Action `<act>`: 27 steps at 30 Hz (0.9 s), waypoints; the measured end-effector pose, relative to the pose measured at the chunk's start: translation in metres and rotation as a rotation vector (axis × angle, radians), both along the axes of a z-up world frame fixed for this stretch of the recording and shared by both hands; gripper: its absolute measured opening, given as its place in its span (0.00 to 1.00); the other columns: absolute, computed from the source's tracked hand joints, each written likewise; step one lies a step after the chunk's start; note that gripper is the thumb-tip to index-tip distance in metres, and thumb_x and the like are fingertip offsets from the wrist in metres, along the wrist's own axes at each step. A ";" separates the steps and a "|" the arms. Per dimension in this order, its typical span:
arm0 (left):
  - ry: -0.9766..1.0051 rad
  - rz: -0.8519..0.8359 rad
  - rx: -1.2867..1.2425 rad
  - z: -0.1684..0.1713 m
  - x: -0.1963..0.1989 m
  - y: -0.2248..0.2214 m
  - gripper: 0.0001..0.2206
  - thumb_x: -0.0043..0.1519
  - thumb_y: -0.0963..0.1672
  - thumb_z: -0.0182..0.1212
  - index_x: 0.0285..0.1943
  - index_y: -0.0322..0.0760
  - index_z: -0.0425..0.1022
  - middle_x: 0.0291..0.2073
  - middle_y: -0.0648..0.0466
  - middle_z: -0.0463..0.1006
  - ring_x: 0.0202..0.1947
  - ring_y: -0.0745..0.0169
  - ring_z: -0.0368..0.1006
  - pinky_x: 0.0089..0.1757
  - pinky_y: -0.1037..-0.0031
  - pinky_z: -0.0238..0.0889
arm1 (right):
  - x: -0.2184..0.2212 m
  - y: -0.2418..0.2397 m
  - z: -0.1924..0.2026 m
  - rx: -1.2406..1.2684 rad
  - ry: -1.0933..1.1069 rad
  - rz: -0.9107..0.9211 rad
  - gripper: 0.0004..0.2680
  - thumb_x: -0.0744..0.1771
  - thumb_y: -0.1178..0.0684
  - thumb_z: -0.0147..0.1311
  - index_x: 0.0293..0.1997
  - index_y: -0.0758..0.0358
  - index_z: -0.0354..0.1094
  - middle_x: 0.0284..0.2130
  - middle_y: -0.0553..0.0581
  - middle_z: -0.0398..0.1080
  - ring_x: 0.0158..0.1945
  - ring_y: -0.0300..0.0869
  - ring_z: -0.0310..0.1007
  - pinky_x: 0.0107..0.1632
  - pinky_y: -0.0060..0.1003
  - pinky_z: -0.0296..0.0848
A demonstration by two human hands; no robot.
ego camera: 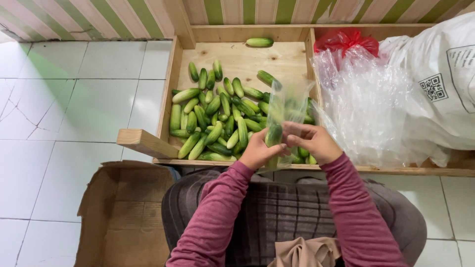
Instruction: The person cleans individual cucumbers with a cloth and then packages them into plastic sleeves, placing the completed items into a cardboard box.
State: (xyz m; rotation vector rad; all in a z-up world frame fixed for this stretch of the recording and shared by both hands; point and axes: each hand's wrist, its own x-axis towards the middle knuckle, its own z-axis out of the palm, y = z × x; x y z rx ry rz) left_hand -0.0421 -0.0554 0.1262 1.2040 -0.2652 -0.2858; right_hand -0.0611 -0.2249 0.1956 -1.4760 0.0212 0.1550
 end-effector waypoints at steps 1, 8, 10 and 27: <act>-0.002 -0.002 0.001 0.002 -0.001 -0.002 0.12 0.52 0.35 0.73 0.43 0.25 0.78 0.29 0.40 0.82 0.28 0.55 0.80 0.27 0.69 0.76 | 0.004 -0.002 -0.006 0.001 -0.002 -0.002 0.14 0.62 0.61 0.66 0.52 0.68 0.76 0.44 0.60 0.79 0.46 0.42 0.77 0.52 0.44 0.79; -0.052 -0.071 0.150 0.011 -0.007 -0.008 0.11 0.49 0.39 0.75 0.38 0.33 0.80 0.27 0.52 0.81 0.29 0.69 0.75 0.31 0.74 0.71 | 0.010 -0.018 0.025 0.249 -0.015 -0.205 0.06 0.67 0.62 0.57 0.48 0.69 0.76 0.42 0.69 0.78 0.49 0.52 0.81 0.56 0.46 0.79; -0.048 -0.088 0.166 0.020 -0.008 -0.009 0.10 0.49 0.39 0.74 0.38 0.34 0.80 0.27 0.53 0.81 0.29 0.70 0.75 0.32 0.75 0.70 | 0.014 -0.034 0.024 0.312 -0.035 -0.245 0.06 0.68 0.63 0.55 0.48 0.68 0.75 0.44 0.72 0.77 0.49 0.56 0.80 0.58 0.50 0.79; 0.140 0.261 -0.175 -0.001 0.025 0.007 0.19 0.54 0.38 0.73 0.54 0.25 0.77 0.38 0.39 0.83 0.36 0.55 0.81 0.40 0.61 0.77 | 0.017 0.012 -0.071 -0.216 -0.105 -0.219 0.12 0.65 0.51 0.69 0.51 0.58 0.79 0.39 0.56 0.78 0.36 0.35 0.75 0.39 0.33 0.80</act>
